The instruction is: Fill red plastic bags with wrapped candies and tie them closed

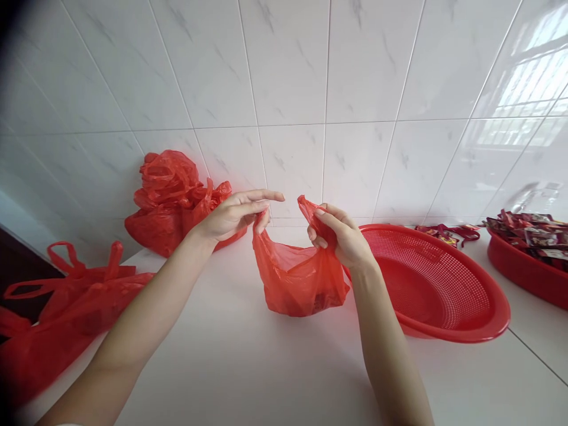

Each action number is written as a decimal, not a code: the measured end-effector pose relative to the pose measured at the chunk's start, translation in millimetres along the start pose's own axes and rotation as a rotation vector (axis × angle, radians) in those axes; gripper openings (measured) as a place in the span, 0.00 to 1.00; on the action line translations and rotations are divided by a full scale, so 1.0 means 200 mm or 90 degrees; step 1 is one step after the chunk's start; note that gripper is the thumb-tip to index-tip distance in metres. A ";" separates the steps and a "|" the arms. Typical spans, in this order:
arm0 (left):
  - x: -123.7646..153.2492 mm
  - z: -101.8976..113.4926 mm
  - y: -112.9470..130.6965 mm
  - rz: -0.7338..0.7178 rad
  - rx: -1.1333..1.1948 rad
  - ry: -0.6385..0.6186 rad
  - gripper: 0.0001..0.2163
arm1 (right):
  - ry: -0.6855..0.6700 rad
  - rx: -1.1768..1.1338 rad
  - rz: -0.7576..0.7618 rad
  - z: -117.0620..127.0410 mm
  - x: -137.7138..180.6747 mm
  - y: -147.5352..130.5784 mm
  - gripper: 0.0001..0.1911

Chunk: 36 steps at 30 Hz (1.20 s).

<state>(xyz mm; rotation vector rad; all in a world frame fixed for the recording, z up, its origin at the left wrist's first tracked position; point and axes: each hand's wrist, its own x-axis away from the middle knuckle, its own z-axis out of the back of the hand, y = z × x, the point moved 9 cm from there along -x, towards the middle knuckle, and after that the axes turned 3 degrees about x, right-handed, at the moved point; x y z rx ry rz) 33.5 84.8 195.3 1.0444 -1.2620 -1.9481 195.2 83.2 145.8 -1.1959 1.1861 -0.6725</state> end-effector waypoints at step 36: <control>0.26 0.12 -0.44 -0.016 0.045 0.329 0.35 | 0.044 -0.160 -0.056 -0.02 -0.09 0.18 0.21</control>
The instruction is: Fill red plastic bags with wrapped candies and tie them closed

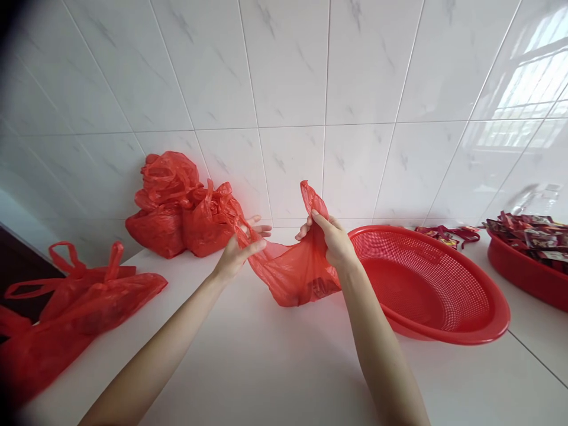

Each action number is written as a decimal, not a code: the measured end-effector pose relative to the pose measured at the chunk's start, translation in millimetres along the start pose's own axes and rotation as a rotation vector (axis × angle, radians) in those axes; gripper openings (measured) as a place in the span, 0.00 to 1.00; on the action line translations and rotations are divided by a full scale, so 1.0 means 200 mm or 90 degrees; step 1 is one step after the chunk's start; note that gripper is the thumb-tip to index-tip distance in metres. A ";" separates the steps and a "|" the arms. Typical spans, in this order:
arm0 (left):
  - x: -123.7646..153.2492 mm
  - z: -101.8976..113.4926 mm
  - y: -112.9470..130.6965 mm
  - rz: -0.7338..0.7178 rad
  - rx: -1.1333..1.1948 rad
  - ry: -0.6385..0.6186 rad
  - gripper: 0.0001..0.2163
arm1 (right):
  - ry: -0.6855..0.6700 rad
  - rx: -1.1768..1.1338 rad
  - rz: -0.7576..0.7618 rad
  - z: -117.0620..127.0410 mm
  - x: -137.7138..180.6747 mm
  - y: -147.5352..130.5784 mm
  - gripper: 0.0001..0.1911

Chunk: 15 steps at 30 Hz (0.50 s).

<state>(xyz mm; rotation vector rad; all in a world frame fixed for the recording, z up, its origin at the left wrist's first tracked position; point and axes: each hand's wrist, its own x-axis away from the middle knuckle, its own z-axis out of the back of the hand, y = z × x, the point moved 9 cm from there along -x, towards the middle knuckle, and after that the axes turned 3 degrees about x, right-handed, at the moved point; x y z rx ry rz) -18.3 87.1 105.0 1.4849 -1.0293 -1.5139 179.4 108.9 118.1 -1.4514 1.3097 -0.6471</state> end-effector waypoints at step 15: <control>-0.01 0.15 0.09 -0.095 0.053 0.075 0.17 | 0.088 -0.105 -0.019 0.13 -0.01 -0.03 0.19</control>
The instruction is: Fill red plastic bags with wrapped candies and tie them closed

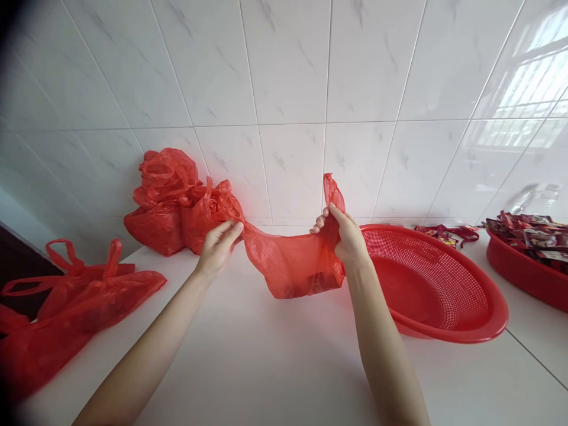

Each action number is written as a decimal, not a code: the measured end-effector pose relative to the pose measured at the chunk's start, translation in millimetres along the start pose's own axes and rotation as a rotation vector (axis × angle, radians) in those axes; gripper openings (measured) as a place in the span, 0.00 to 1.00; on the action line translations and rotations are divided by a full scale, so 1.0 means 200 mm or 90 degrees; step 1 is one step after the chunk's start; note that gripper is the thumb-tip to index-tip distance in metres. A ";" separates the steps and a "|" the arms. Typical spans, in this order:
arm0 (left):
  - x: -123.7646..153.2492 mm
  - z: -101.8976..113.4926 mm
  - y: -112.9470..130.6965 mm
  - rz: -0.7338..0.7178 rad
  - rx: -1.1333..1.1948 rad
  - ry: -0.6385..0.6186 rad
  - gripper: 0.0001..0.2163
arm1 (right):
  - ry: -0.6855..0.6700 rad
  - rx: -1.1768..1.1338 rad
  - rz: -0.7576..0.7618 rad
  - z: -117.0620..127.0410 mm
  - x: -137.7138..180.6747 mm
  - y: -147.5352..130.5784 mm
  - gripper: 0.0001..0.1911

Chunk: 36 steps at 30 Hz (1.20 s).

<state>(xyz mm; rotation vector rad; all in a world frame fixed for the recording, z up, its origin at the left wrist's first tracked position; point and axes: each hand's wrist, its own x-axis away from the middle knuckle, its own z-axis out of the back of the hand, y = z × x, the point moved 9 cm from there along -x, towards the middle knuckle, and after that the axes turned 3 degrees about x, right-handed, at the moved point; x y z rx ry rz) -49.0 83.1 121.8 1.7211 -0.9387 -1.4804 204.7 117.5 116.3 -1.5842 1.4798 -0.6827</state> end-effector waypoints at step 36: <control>0.04 -0.59 -0.10 0.120 -0.077 -0.379 0.26 | -0.240 0.737 0.212 -0.26 0.17 -0.04 0.10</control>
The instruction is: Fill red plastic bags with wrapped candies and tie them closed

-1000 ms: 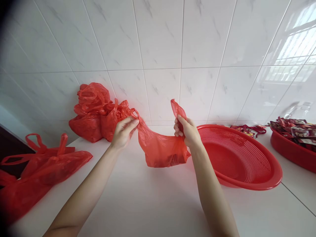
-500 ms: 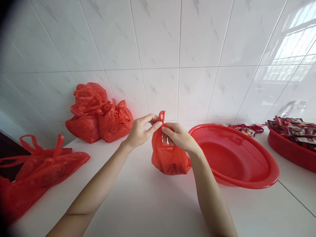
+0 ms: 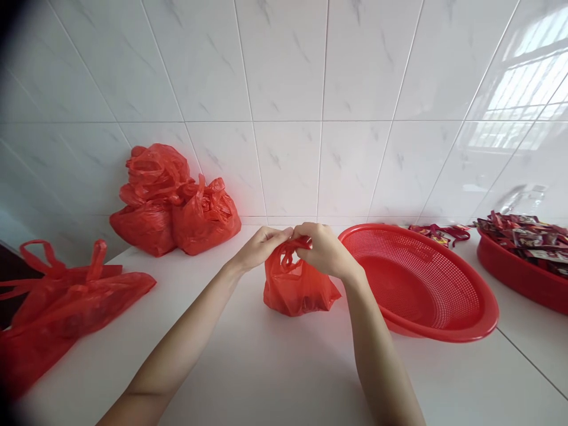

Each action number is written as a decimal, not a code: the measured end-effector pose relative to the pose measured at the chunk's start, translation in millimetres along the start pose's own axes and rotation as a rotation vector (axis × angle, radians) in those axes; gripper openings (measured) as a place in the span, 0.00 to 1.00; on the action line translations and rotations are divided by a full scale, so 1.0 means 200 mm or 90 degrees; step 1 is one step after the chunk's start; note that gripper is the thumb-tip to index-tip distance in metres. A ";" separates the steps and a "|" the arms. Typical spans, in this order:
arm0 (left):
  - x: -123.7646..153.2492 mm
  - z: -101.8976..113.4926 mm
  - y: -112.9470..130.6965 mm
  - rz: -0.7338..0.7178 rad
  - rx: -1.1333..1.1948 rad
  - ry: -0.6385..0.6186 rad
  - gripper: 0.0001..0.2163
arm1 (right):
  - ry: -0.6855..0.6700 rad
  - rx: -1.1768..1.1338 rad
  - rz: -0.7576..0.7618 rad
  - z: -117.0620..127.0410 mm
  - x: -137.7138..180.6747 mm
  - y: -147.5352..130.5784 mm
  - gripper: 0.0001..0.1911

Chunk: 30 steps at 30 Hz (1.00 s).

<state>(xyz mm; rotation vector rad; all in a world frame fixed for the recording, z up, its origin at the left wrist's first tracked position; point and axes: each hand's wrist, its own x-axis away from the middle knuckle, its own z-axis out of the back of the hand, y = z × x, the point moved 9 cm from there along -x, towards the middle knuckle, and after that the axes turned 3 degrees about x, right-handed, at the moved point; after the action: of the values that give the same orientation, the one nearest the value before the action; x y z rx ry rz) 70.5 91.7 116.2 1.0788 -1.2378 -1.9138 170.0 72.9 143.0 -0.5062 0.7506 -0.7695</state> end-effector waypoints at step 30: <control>0.02 0.39 -0.20 -0.021 -0.156 0.091 0.12 | -0.128 0.024 0.125 0.06 0.07 -0.07 0.06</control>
<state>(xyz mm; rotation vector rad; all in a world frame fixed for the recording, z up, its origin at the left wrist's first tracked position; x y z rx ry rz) -2.1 137.5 97.2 1.0903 -0.8863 -1.9176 180.2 54.7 153.0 -0.4605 0.5876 -0.5404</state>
